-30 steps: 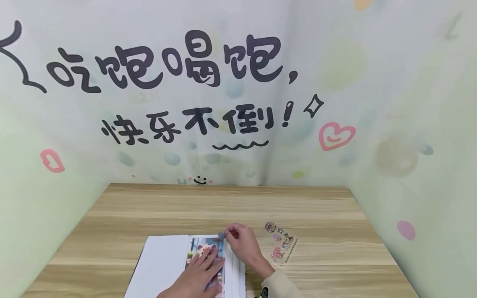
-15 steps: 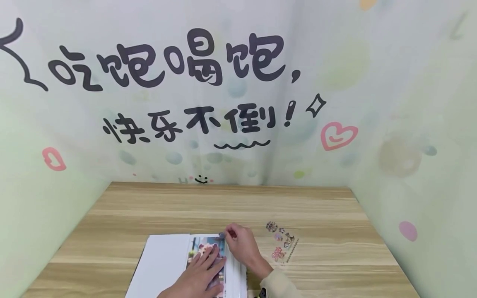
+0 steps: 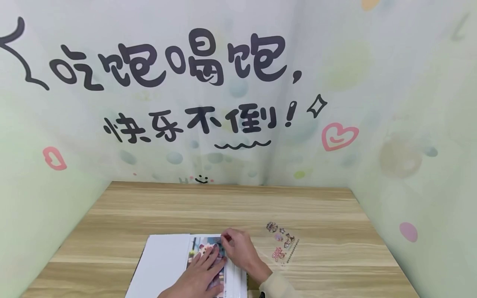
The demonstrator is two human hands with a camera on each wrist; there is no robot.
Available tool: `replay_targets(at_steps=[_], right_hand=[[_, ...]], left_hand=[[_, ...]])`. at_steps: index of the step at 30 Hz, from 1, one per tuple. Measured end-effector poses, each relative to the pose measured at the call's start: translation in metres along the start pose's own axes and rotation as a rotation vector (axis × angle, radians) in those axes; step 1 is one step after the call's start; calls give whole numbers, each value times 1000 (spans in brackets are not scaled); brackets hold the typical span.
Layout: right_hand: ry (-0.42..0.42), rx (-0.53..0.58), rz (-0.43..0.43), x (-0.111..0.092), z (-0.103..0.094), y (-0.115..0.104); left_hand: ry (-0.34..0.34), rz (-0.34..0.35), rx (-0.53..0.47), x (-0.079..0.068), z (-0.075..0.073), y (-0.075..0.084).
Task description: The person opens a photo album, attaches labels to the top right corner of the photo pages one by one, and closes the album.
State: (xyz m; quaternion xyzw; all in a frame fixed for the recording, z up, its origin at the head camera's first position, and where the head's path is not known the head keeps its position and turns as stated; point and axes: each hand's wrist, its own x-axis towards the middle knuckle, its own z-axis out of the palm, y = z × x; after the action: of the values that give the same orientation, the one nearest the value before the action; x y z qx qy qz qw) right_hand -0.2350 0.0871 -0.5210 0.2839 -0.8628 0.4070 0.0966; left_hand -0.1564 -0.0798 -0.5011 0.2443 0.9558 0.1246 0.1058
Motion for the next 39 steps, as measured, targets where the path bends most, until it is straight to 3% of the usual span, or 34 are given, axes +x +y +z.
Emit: replay_targets(at_steps=[19,27,34,39], right_hand=[[-31,9,11,-4,-3,2],[-31,16,-5,-5,-5,4],[-43,33,19,-5,-5,4],[-36,50,76,-4,-7,2]], left_hand=[[2,-2,-10,0,1,0],[45,28,-51,-2,0,-1],[136,16,-63,-3,2,0],[116,-11,-72,-3,1,2]])
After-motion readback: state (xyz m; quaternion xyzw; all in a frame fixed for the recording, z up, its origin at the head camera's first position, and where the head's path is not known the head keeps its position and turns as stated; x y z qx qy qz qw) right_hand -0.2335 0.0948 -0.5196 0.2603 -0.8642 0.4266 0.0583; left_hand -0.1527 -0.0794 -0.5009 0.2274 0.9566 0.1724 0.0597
